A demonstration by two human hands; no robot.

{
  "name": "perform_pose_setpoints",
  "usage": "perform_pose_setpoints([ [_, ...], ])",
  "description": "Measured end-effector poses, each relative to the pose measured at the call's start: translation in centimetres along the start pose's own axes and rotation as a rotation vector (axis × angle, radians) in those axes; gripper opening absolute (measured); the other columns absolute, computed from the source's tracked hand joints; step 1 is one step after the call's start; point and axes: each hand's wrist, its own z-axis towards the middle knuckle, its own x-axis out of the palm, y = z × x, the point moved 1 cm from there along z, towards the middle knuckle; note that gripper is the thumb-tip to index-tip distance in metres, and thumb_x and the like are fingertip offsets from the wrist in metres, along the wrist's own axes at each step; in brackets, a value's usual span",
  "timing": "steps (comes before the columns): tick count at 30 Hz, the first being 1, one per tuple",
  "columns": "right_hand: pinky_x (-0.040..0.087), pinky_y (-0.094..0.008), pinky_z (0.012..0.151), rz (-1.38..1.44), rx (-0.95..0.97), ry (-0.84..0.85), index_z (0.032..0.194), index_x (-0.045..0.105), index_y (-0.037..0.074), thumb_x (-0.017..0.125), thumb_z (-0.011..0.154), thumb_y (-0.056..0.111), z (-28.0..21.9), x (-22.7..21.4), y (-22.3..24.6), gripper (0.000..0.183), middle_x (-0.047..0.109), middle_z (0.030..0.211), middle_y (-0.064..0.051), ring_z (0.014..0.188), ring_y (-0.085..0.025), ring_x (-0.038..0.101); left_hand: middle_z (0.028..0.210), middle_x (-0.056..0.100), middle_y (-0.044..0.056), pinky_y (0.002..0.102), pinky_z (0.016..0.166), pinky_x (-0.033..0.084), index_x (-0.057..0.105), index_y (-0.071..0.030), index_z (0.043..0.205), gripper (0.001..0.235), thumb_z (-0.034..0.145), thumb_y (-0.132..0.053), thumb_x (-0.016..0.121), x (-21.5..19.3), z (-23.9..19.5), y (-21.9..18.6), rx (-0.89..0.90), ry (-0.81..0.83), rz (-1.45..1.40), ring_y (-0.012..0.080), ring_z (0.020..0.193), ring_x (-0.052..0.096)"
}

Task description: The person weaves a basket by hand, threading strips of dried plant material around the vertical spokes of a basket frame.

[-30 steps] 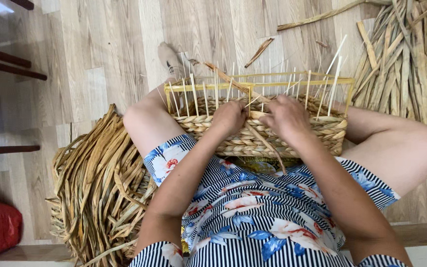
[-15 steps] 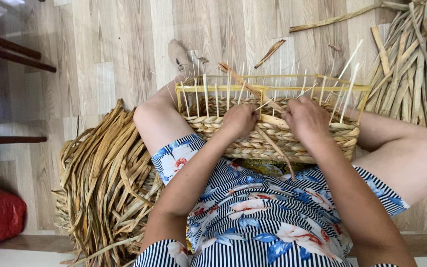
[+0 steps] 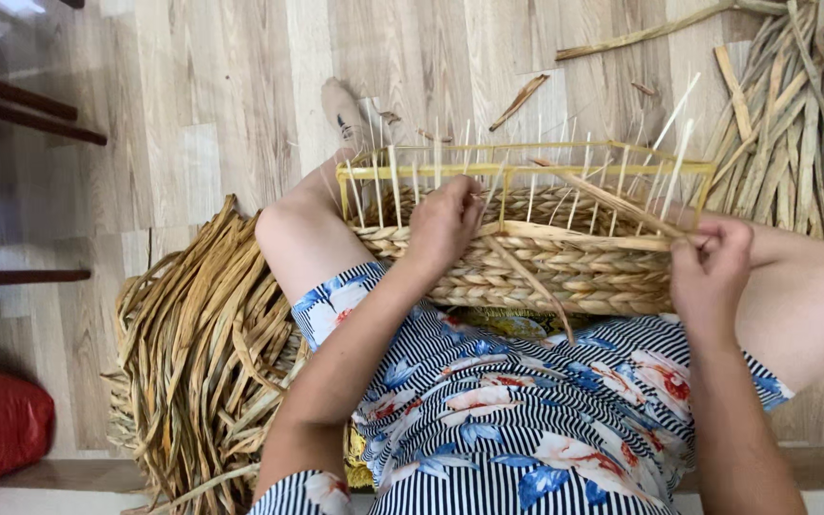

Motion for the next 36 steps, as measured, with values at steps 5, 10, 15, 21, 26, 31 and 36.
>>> perform_pose_setpoints([
  [5, 0.053, -0.024, 0.060, 0.807, 0.166, -0.173, 0.132, 0.047, 0.004, 0.055, 0.113, -0.008, -1.8, 0.8, -1.2, 0.024, 0.067, 0.101, -0.011, 0.074, -0.013, 0.064, 0.088, 0.072, 0.012, 0.046, 0.072, 0.056, 0.066, -0.008, 0.097, 0.009, 0.088, -0.009, 0.066, 2.1, 1.4, -0.3, 0.536, 0.104, 0.146, 0.0316, 0.082, 0.070],
  [10, 0.059, -0.028, 0.066, 0.542, 0.343, -0.104, 0.123, 0.053, 0.002, 0.047, 0.121, 0.013, -0.8, 0.9, -0.9, 0.013, 0.070, 0.098, -0.010, 0.076, -0.015, 0.067, 0.083, 0.072, 0.011, 0.047, 0.073, 0.056, 0.066, -0.010, 0.091, 0.007, 0.084, -0.012, 0.068, 3.7, 3.4, -0.2, 0.397, 0.399, 0.172, 0.0307, 0.080, 0.070],
  [15, 0.065, -0.032, 0.072, 0.288, 0.410, 0.575, 0.128, 0.047, 0.010, 0.063, 0.088, 0.014, -5.0, 5.6, 3.5, 0.043, 0.072, 0.100, -0.006, 0.086, -0.013, 0.072, 0.086, 0.074, 0.011, 0.043, 0.075, 0.057, 0.069, -0.009, 0.093, 0.008, 0.085, -0.009, 0.071, 4.4, 2.9, 0.5, 0.269, 0.400, 0.117, 0.0277, 0.082, 0.071],
  [21, 0.065, -0.043, 0.069, -0.319, 0.320, 0.539, 0.126, 0.064, 0.006, 0.062, 0.105, 0.020, 0.5, 7.8, 6.4, 0.025, 0.074, 0.106, -0.010, 0.082, -0.027, 0.073, 0.100, 0.078, 0.003, 0.032, 0.084, 0.060, 0.071, -0.017, 0.111, 0.028, 0.084, -0.018, 0.075, 2.1, 3.1, 0.7, 0.075, 0.703, -0.236, 0.0180, 0.088, 0.075],
  [26, 0.059, -0.037, 0.082, -0.342, -0.100, 0.379, 0.123, 0.061, 0.005, 0.073, 0.095, 0.021, 3.5, 7.6, 7.4, 0.034, 0.073, 0.108, -0.011, 0.092, -0.021, 0.072, 0.091, 0.078, 0.006, 0.038, 0.081, 0.058, 0.078, -0.015, 0.100, 0.013, 0.090, -0.022, 0.072, 3.1, 2.6, -1.2, 0.031, 0.451, 0.016, 0.0217, 0.081, 0.073],
  [31, 0.058, -0.038, 0.076, -0.966, -0.783, 0.166, 0.105, 0.067, 0.013, 0.064, 0.075, 0.056, 2.4, 4.2, 7.7, 0.052, 0.072, 0.092, -0.003, 0.084, -0.020, 0.072, 0.087, 0.077, 0.008, 0.041, 0.078, 0.058, 0.077, -0.013, 0.099, 0.013, 0.090, -0.021, 0.072, 4.1, 1.9, 0.1, -0.001, 0.390, -0.097, 0.0230, 0.078, 0.073],
  [36, 0.058, -0.040, 0.058, -0.745, -0.150, 0.758, 0.098, 0.068, 0.015, 0.055, 0.100, 0.026, -4.6, 2.9, 8.9, 0.018, 0.069, 0.078, -0.005, 0.066, -0.024, 0.069, 0.082, 0.076, 0.011, 0.044, 0.075, 0.058, 0.077, -0.010, 0.101, 0.012, 0.093, -0.017, 0.070, 4.8, 1.5, 0.6, 0.192, 0.222, -0.070, 0.0270, 0.075, 0.071],
])
